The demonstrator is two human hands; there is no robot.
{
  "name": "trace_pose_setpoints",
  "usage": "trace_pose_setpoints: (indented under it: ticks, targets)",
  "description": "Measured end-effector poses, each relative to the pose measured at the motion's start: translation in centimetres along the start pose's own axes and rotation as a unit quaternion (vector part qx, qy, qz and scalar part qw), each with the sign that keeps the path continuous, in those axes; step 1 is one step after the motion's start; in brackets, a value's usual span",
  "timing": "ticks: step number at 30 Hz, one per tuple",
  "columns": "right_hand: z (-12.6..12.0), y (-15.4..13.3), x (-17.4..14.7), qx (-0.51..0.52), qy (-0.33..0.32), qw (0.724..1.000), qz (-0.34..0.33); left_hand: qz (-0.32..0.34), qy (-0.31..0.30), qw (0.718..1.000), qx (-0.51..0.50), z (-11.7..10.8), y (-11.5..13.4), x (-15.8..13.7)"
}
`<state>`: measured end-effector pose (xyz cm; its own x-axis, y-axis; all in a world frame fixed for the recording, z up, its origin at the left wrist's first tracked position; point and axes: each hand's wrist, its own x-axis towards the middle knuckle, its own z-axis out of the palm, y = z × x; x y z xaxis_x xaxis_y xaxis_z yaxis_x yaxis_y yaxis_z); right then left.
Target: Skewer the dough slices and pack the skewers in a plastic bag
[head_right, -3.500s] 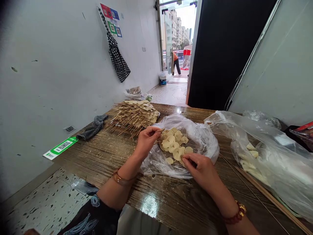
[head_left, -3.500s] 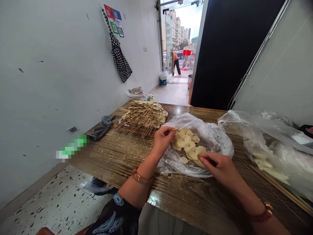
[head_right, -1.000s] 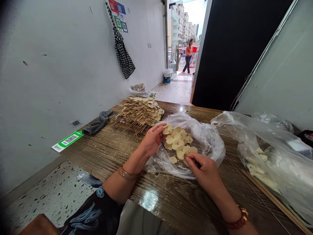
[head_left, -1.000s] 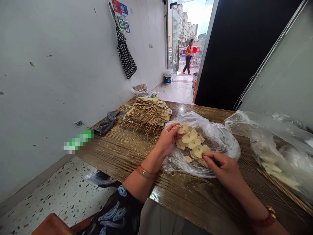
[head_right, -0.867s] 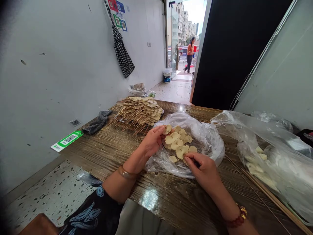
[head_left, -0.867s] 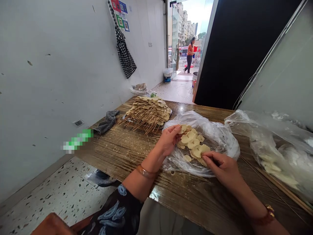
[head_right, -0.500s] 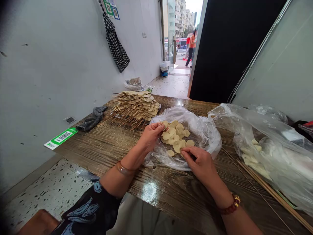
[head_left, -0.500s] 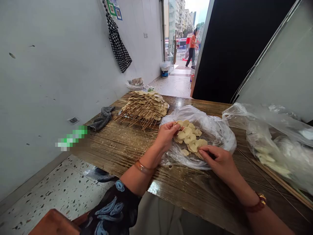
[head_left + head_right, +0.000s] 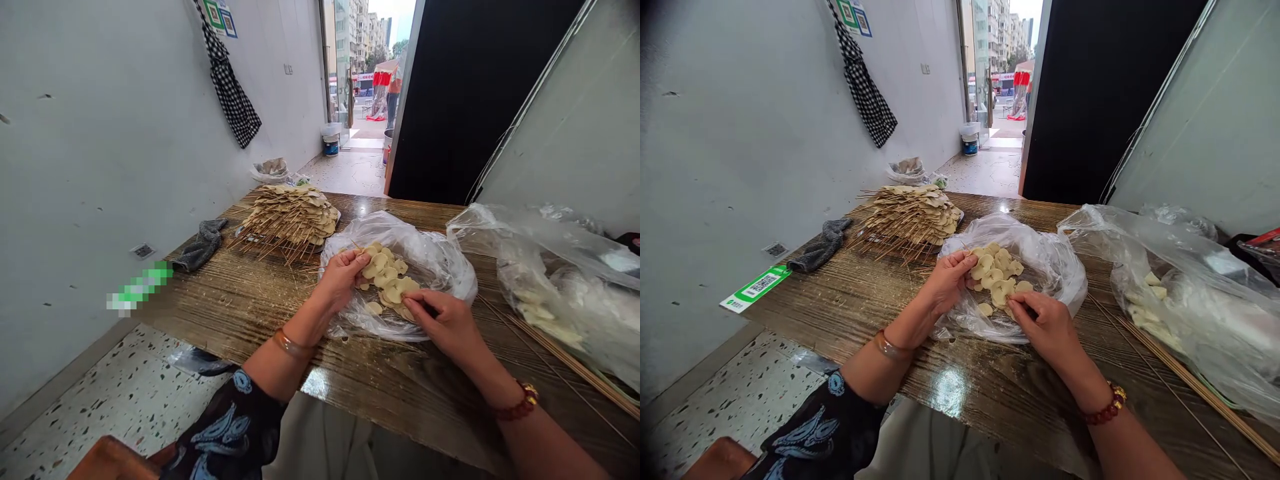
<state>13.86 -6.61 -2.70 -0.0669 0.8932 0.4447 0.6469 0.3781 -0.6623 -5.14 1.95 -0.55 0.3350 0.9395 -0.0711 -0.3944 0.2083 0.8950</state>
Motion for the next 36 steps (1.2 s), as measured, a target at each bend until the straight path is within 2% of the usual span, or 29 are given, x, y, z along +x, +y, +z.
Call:
trace_pose_setpoints:
  ticks: [5, 7, 9, 11, 13, 17, 19, 21, 22, 24, 26, 29, 32, 34, 36]
  targets:
    - [-1.1, 0.1, 0.5, 0.020, 0.053, 0.997, 0.061, -0.001, -0.022, 0.999, 0.024, 0.0, 0.0, 0.0]
    - [-1.7, 0.3, 0.7, 0.031, 0.078, 0.992, 0.091, 0.017, -0.045, 0.995, 0.086, 0.4, -0.3, -0.2]
    - [-2.1, 0.5, 0.9, 0.040, 0.103, 0.988, 0.108, 0.050, -0.080, 0.977, 0.192, 0.9, -0.7, -0.4]
    - [-2.3, 0.6, 1.1, 0.047, 0.120, 0.985, 0.115, 0.099, -0.124, 0.933, 0.325, 1.5, -1.3, -0.6]
    - [-2.3, 0.6, 1.2, 0.053, 0.125, 0.984, 0.119, 0.157, -0.174, 0.867, 0.440, 2.0, -1.8, -0.8]
    - [-2.3, 0.3, 1.3, 0.067, 0.113, 0.985, 0.110, 0.243, -0.281, 0.744, 0.556, 2.5, -2.9, -0.9]
    - [-2.2, 0.2, 1.3, 0.071, 0.110, 0.986, 0.101, 0.259, -0.306, 0.702, 0.589, 2.6, -3.3, -0.8]
    - [-2.2, 0.2, 1.2, 0.073, 0.109, 0.987, 0.097, 0.265, -0.308, 0.686, 0.604, 2.7, -3.7, -0.7]
    - [-2.1, 0.2, 1.2, 0.073, 0.108, 0.987, 0.098, 0.266, -0.303, 0.689, 0.602, 2.7, -3.8, -0.7]
    - [-2.1, 0.2, 1.2, 0.076, 0.105, 0.986, 0.102, 0.259, -0.285, 0.718, 0.579, 2.8, -4.0, -0.5]
    - [-2.1, 0.2, 1.3, 0.080, 0.105, 0.986, 0.104, 0.231, -0.246, 0.771, 0.540, 2.8, -4.0, -0.3]
    - [-2.2, 0.1, 1.3, 0.079, 0.107, 0.986, 0.105, 0.145, -0.170, 0.861, 0.457, 2.5, -3.6, -0.1]
    - [-2.3, 0.0, 1.2, 0.075, 0.102, 0.986, 0.109, 0.059, -0.121, 0.927, 0.349, 2.1, -2.8, -0.1]
    - [-2.4, -0.1, 1.1, 0.075, 0.092, 0.987, 0.109, 0.030, -0.093, 0.956, 0.277, 1.7, -2.2, -0.1]
    - [-2.4, -0.1, 1.0, 0.077, 0.076, 0.988, 0.106, 0.028, -0.056, 0.973, 0.223, 1.3, -1.3, 0.0]
